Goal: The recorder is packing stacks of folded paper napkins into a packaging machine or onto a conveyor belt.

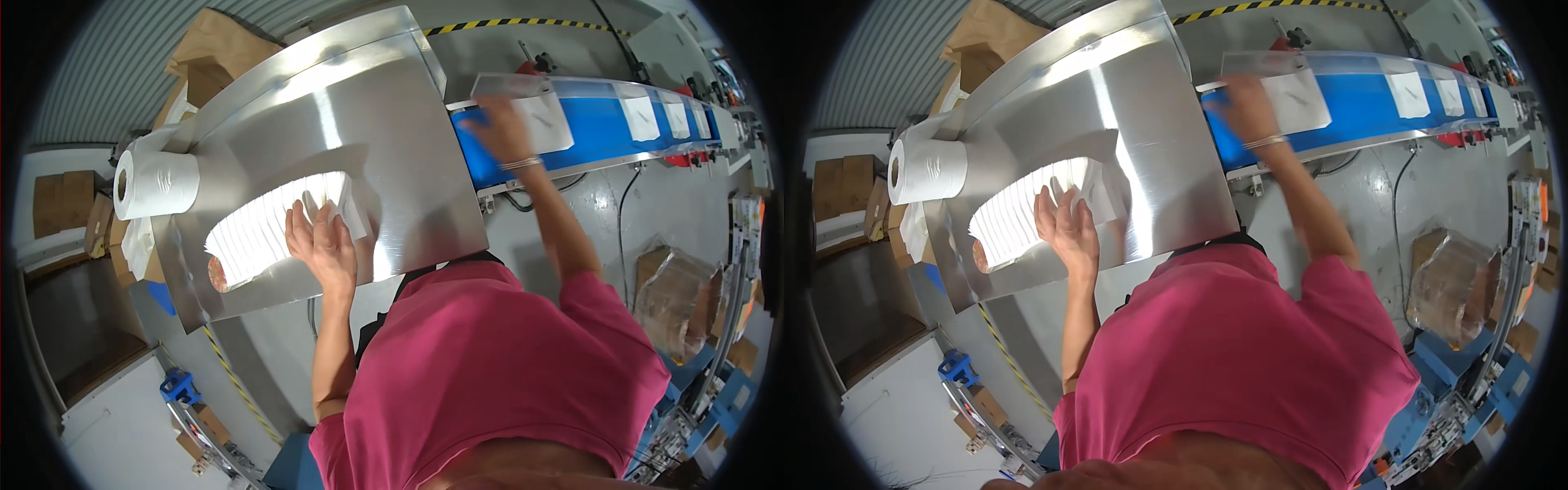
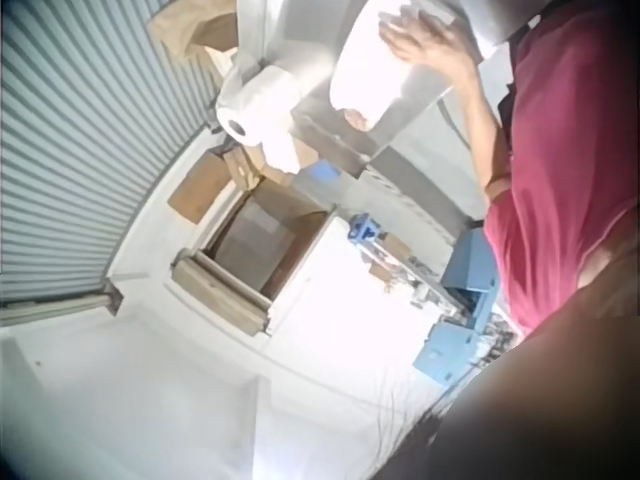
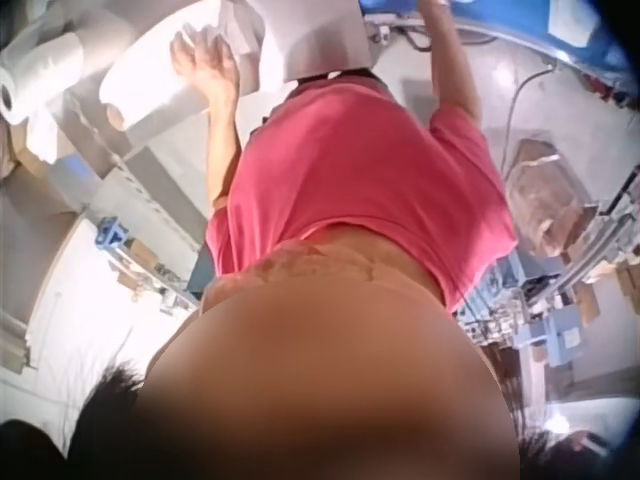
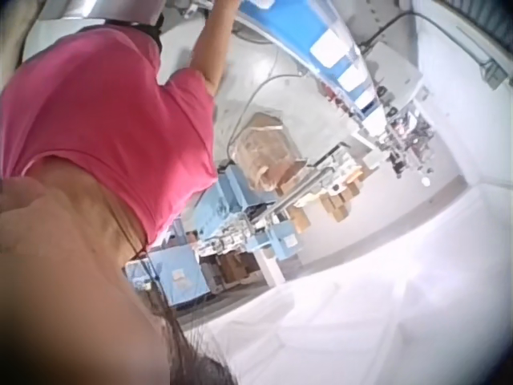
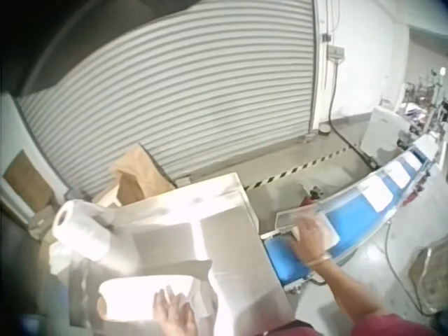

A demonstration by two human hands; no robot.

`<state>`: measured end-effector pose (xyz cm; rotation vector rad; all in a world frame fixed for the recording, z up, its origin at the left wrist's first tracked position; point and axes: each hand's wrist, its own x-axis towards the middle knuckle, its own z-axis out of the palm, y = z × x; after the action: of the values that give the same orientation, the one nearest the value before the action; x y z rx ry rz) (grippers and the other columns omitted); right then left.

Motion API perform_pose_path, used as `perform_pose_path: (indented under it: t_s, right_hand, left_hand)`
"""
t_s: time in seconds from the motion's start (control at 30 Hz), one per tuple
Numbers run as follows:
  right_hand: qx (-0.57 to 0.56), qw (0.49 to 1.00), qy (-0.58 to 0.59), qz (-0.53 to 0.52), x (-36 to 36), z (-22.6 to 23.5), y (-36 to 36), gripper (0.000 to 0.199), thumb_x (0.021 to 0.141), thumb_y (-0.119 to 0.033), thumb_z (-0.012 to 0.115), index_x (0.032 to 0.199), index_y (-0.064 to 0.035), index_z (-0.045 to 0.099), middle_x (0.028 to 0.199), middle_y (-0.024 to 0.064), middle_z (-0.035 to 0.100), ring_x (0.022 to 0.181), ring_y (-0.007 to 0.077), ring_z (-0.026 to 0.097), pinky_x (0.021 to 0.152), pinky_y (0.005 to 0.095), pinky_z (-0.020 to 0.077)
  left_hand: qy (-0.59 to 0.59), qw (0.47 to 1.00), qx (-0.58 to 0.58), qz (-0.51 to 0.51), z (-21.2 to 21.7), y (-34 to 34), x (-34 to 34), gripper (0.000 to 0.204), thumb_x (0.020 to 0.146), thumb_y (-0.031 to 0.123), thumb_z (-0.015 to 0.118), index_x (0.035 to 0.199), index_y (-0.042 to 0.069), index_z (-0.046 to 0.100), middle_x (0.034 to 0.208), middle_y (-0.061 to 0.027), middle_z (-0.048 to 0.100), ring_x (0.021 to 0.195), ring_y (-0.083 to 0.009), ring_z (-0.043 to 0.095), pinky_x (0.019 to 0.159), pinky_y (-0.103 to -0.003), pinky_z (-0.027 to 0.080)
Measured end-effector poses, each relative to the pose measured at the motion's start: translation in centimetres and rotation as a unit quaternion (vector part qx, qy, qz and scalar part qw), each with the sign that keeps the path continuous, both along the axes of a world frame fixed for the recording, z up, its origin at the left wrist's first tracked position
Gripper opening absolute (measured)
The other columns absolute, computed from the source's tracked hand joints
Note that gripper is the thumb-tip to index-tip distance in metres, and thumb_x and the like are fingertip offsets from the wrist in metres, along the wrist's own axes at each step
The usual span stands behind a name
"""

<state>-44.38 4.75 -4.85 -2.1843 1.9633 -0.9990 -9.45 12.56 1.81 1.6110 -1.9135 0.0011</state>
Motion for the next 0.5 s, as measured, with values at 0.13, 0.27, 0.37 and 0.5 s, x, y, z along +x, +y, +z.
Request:
perform_pose_path:
  t_s: [0.13,0.27,0.37,0.5]
  right_hand:
    - [0.207,0.897,-0.218,0.325,12.3,3.1,-1.5,0.046,0.075,-0.022,0.075,0.116,-0.0120,0.058,0.119,0.0101,0.056,0.106,0.0272,0.055,0.086,0.0358,0.0491]
    - [0.116,0.888,-0.133,0.424,15.1,0.5,-3.0,0.046,0.080,-0.026,0.072,0.121,-0.0121,0.054,0.122,0.0104,0.054,0.112,0.0248,0.052,0.085,0.0327,0.0477]
    - [0.394,0.813,-0.291,0.315,12.8,2.5,-1.6,0.042,0.086,-0.030,0.068,0.117,-0.0050,0.053,0.110,0.0110,0.059,0.100,0.0193,0.056,0.081,0.0315,0.0477]
    - [0.318,0.869,-0.362,0.110,5.0,0.2,0.3,0.043,0.089,-0.037,0.063,0.109,0.0012,0.057,0.100,0.0122,0.063,0.091,0.0166,0.056,0.081,0.0328,0.0460]
  left_hand:
    - [-0.030,0.999,0.033,-0.016,0.2,0.0,0.0,0.022,0.083,0.012,0.066,0.105,0.010,0.068,0.140,-0.0175,0.040,0.132,-0.0394,0.031,0.105,-0.053,0.024]
    - [-0.019,0.999,0.012,-0.035,0.2,-0.4,-0.1,0.032,0.085,0.021,0.065,0.114,0.007,0.062,0.144,-0.0202,0.035,0.134,-0.0413,0.027,0.106,-0.054,0.022]
    - [0.000,1.000,-0.001,0.001,-0.8,-0.4,1.2,0.043,0.086,0.022,0.065,0.124,0.002,0.055,0.142,-0.0230,0.036,0.131,-0.0422,0.031,0.104,-0.053,0.025]
    - [-0.021,1.000,-0.006,0.012,-1.1,-0.6,1.6,0.037,0.084,0.010,0.065,0.119,0.004,0.059,0.136,-0.0203,0.043,0.127,-0.0390,0.038,0.103,-0.050,0.030]
